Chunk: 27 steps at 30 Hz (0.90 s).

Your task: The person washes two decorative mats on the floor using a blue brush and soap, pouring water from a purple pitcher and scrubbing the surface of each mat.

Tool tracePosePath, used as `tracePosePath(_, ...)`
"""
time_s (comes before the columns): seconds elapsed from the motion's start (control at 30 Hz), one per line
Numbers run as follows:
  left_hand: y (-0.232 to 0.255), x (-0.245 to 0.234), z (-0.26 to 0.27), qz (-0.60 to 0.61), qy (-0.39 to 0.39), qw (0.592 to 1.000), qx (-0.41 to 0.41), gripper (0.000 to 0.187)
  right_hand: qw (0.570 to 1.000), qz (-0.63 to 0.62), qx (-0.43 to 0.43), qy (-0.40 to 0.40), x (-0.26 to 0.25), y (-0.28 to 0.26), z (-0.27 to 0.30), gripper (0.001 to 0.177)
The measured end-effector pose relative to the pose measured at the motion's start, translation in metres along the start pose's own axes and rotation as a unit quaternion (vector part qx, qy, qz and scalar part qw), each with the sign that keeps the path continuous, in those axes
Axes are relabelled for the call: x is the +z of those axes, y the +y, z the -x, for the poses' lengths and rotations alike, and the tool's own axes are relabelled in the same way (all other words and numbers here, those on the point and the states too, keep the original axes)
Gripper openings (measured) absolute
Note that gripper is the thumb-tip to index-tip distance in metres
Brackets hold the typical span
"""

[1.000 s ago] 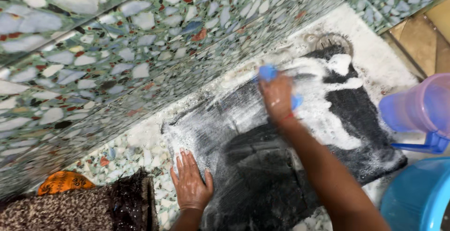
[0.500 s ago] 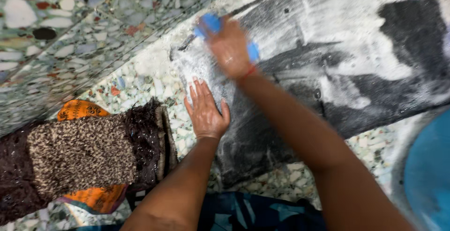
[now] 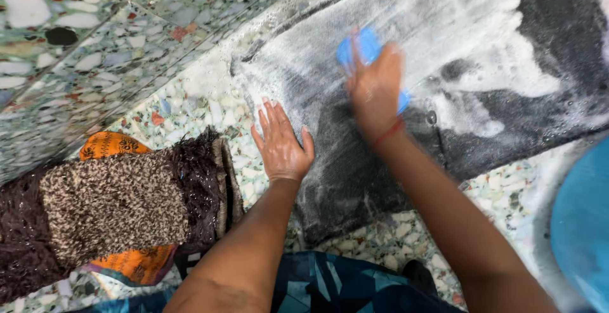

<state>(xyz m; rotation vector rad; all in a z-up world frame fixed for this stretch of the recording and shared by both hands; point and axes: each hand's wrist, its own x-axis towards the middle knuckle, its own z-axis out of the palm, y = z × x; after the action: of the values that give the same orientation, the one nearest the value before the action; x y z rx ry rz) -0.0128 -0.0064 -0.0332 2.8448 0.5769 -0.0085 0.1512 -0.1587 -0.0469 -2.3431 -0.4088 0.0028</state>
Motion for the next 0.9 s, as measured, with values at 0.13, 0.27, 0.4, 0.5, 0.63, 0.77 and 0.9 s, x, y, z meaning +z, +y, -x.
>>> tracePosePath(0.13,0.002,-0.004,0.003,0.009,0.024,1.0,0.001,0.081,0.962,0.222,-0.154,-0.023,-0.032,-0.016,0.026,0.066)
tracePosePath(0.27,0.003,-0.004,0.001,0.003,0.008,1.0,-0.005,0.082,0.932,0.339,-0.114,0.066,-0.111,0.084,-0.056,0.058)
tracePosePath(0.4,-0.002,0.005,-0.002,-0.018,0.008,1.0,0.003,0.078,0.919,0.352,-0.006,0.176,-0.147,0.113,-0.095,0.056)
tracePosePath(0.5,-0.004,0.009,-0.003,-0.069,-0.012,0.998,-0.004,0.08,0.899,0.387,-0.011,0.206,-0.097,0.071,-0.069,0.053)
tracePosePath(0.63,-0.005,0.011,-0.001,-0.09,-0.03,0.995,-0.006,0.082,0.998,-0.022,0.049,-0.017,0.017,-0.058,0.019,0.043)
tracePosePath(0.77,-0.005,0.012,0.0,-0.067,-0.019,0.998,-0.011,0.082,0.928,0.27,-0.25,0.056,-0.004,-0.027,-0.01,0.059)
tracePosePath(0.9,-0.004,0.014,-0.006,-0.082,-0.014,0.997,-0.003,0.081,0.913,0.394,-0.097,0.053,-0.124,0.084,-0.102,0.041)
